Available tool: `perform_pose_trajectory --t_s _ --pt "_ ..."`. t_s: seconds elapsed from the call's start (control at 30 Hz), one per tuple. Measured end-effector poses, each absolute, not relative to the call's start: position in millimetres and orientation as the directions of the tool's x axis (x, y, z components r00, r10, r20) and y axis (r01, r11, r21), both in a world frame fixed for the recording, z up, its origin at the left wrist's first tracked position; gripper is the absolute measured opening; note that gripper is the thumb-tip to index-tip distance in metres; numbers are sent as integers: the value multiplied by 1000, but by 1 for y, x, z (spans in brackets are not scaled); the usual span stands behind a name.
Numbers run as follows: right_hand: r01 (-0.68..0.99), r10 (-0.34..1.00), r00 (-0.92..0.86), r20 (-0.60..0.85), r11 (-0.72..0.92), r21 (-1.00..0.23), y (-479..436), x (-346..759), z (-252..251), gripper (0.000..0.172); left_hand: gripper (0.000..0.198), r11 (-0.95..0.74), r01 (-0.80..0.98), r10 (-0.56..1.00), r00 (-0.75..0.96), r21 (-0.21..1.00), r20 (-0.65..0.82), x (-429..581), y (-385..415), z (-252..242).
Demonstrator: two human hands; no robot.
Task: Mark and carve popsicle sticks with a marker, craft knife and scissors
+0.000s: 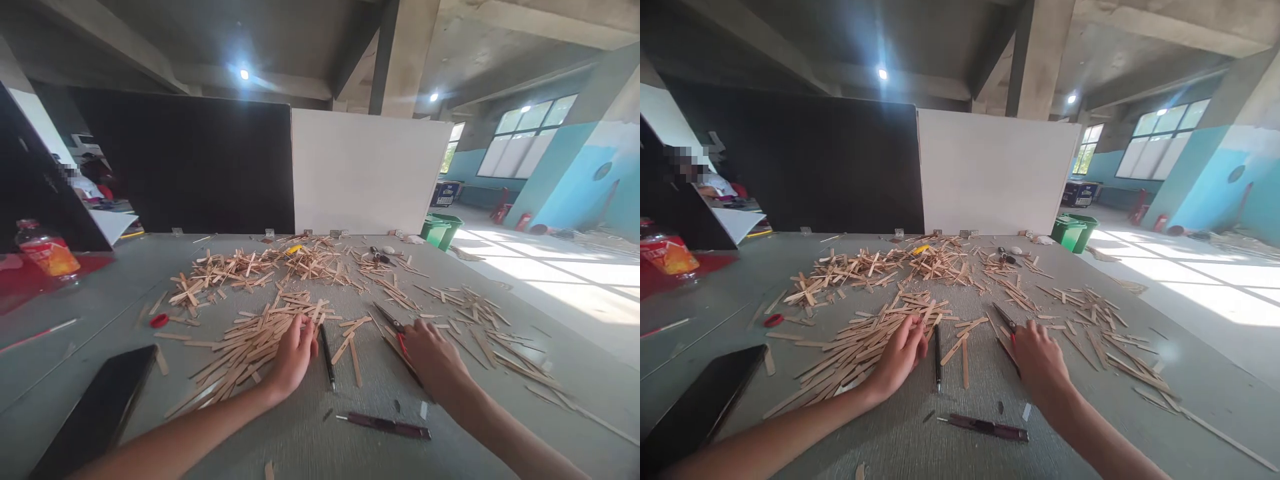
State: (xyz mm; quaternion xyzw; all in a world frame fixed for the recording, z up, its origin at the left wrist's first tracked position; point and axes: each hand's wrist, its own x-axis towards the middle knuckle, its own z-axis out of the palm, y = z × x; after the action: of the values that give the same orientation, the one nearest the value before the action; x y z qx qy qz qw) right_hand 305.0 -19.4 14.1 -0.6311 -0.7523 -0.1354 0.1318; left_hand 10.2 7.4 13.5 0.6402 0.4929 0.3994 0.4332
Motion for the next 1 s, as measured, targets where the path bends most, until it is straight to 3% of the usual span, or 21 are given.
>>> perform_pose_trajectory --t_s 0.07,0.2,0.3,0.53,0.77,0.9,1.0 --pt "958 887 -282 366 283 52 -28 286 16 28 46 -143 274 975 203 951 89 10 6 14" --pt "804 701 -510 499 595 -15 -49 259 20 23 36 -149 280 973 214 948 90 11 6 15" --pt "731 677 -584 449 678 -72 -57 253 21 24 30 -159 288 972 214 944 99 12 7 14" --pt "836 757 -477 446 547 -34 -44 264 6 30 28 -178 280 968 223 943 116 14 5 18" --pt "979 900 -204 385 193 68 -29 282 0 14 25 -209 232 956 254 950 149 15 4 22" --pt "982 914 -183 362 184 32 -26 292 -1 20 26 -248 195 932 314 949 179 12 4 22" --pt "968 870 -195 453 245 -52 -28 294 0 18 29 -256 144 914 357 956 191 10 4 22"
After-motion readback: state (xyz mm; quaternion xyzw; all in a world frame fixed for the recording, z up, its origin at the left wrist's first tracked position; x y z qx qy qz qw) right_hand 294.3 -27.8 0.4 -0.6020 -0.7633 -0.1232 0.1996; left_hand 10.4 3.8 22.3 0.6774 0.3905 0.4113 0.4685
